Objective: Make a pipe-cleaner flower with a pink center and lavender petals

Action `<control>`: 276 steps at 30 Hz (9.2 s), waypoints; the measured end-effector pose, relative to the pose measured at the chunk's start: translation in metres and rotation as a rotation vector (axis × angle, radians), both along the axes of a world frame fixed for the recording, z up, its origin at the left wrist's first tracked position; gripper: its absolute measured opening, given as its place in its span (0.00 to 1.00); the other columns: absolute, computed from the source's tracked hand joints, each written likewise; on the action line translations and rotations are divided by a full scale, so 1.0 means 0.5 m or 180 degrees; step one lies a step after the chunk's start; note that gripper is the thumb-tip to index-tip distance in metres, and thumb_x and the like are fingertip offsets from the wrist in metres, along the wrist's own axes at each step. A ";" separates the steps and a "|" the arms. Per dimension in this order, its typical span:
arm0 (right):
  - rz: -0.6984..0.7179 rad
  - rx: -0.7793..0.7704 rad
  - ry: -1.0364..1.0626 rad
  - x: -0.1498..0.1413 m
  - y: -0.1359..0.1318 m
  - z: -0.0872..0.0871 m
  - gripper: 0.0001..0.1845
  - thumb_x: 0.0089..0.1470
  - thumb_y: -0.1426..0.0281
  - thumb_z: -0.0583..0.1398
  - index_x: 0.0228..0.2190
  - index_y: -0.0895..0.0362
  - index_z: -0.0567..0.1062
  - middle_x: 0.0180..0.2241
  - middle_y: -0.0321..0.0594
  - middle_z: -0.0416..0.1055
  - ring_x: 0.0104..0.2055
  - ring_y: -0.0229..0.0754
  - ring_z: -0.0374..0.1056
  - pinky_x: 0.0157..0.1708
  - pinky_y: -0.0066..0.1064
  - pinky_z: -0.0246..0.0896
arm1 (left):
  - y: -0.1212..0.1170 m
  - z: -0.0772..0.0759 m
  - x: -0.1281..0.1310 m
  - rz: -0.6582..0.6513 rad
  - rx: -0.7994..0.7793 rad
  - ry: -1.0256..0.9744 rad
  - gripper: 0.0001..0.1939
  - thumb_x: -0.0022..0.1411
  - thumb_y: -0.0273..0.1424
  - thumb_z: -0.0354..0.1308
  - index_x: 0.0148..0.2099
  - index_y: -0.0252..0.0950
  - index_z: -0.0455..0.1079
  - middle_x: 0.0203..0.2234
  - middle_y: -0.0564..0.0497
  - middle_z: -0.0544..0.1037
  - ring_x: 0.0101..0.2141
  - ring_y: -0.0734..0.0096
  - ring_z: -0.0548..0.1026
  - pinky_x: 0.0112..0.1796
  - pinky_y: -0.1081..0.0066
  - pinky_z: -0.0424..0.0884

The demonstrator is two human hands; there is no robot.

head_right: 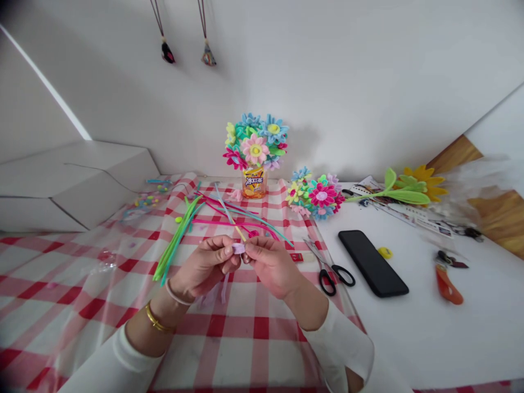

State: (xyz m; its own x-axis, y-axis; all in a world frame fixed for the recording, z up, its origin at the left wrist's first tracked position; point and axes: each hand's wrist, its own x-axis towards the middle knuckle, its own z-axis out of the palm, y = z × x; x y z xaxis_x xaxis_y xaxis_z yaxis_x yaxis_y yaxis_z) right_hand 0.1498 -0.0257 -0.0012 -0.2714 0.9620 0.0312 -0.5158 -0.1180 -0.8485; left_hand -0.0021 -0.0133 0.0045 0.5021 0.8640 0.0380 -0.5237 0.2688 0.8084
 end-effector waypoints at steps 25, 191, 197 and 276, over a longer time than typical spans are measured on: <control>-0.0277 0.0218 -0.0087 -0.012 0.009 -0.015 0.05 0.43 0.68 0.65 0.23 0.56 0.75 0.23 0.34 0.66 0.28 0.36 0.59 0.34 0.32 0.55 | -0.001 -0.002 0.013 0.0367 0.0047 -0.0157 0.08 0.53 0.31 0.60 0.26 0.30 0.69 0.18 0.54 0.69 0.18 0.83 0.61 0.23 0.77 0.56; -0.0239 0.0315 -0.0913 0.000 0.012 -0.028 0.06 0.44 0.66 0.63 0.24 0.56 0.74 0.23 0.33 0.65 0.27 0.35 0.58 0.32 0.30 0.53 | 0.012 -0.011 -0.004 0.0319 -0.0018 0.0482 0.08 0.48 0.31 0.63 0.28 0.31 0.70 0.17 0.54 0.69 0.19 0.81 0.64 0.21 0.78 0.57; -0.0003 0.0277 -0.0907 -0.003 0.010 -0.030 0.06 0.44 0.67 0.63 0.22 0.56 0.74 0.22 0.33 0.64 0.26 0.35 0.58 0.30 0.30 0.53 | 0.017 -0.006 -0.016 0.0134 0.0068 0.0693 0.08 0.46 0.30 0.64 0.26 0.31 0.69 0.17 0.55 0.69 0.17 0.83 0.63 0.20 0.78 0.56; -0.1318 0.3647 -0.4393 0.029 0.022 -0.017 0.09 0.53 0.75 0.56 0.30 0.54 0.77 0.30 0.39 0.71 0.36 0.41 0.61 0.39 0.37 0.54 | 0.034 -0.026 -0.038 -0.0301 0.0119 0.1577 0.12 0.42 0.34 0.65 0.25 0.30 0.72 0.17 0.56 0.66 0.21 0.80 0.59 0.26 0.74 0.54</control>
State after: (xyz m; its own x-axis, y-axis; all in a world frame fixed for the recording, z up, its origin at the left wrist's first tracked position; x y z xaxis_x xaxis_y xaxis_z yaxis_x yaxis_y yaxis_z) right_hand 0.1644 -0.0146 -0.0095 -0.4489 0.6355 0.6282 0.6923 0.6918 -0.2052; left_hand -0.0210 0.0036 -0.0086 0.5436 0.8165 -0.1944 -0.0496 0.2624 0.9637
